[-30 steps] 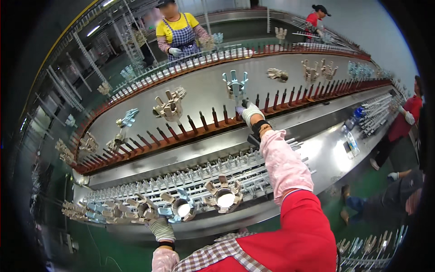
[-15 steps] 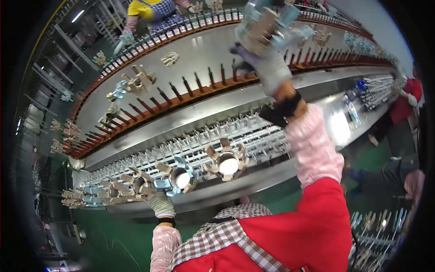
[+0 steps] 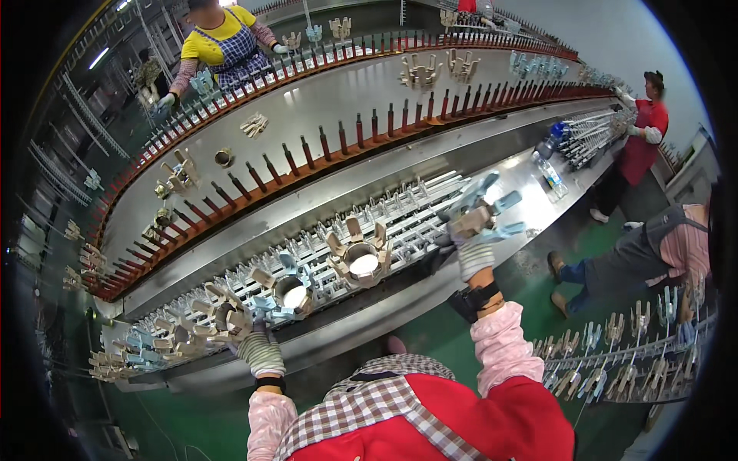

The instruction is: The recorder is placing plastic products on a moving conveyor line and hanging them on a rack in a factory.

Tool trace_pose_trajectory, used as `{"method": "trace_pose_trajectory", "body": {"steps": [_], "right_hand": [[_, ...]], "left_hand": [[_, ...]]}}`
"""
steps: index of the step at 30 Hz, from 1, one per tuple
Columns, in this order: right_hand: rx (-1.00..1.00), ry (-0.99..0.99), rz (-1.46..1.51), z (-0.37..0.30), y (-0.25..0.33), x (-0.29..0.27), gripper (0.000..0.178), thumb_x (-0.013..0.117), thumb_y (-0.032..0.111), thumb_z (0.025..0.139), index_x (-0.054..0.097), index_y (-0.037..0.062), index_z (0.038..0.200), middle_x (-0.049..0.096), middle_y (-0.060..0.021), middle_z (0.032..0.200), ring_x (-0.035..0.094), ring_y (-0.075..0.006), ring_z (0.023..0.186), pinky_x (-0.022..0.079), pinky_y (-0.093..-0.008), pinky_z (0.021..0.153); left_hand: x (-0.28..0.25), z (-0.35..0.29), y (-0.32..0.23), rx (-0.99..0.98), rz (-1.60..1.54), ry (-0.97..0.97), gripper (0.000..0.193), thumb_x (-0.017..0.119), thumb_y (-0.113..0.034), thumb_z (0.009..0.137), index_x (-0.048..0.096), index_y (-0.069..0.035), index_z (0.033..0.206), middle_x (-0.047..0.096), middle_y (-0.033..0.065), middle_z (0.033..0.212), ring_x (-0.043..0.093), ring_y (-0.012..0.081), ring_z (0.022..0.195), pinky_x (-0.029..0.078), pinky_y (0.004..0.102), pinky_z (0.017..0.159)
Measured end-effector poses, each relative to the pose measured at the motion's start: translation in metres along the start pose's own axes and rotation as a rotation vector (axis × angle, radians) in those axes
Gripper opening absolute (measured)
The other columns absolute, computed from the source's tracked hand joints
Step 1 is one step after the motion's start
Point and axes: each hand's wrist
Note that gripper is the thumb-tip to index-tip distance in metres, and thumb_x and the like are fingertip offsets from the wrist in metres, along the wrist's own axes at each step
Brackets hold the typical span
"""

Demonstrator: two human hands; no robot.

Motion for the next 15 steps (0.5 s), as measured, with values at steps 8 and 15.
{"method": "trace_pose_trajectory", "body": {"steps": [8,15], "right_hand": [[-0.138,0.433,-1.531,0.023,-0.008,-0.043,0.026,0.038,0.016,0.079,0.060,0.0043,0.083,0.060,-0.0134,0.092,0.057,-0.0256,0.083,0.041,-0.0377,0.066],[-0.228,0.497,-1.469,0.045,-0.024,-0.066,0.026,0.044,0.015,0.076,0.057,0.0047,0.096,0.060,-0.0152,0.089,0.058,-0.0274,0.076,0.045,-0.0366,0.069]], "left_hand": [[-0.035,-0.001,-0.084,0.160,0.227,0.091,0.030,0.060,-0.024,0.069,0.057,-0.021,0.098,0.049,0.0115,0.114,0.037,0.0347,0.111,0.017,0.0493,0.098],[-0.065,-0.032,-0.113,0.119,-0.260,0.046,0.024,0.053,-0.009,0.073,0.059,-0.013,0.096,0.047,0.0126,0.110,0.037,0.0328,0.109,0.017,0.0440,0.099]]}}
Point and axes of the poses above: each hand's wrist, its own z-axis towards the middle knuckle, its own x-axis out of the palm, y = z × x
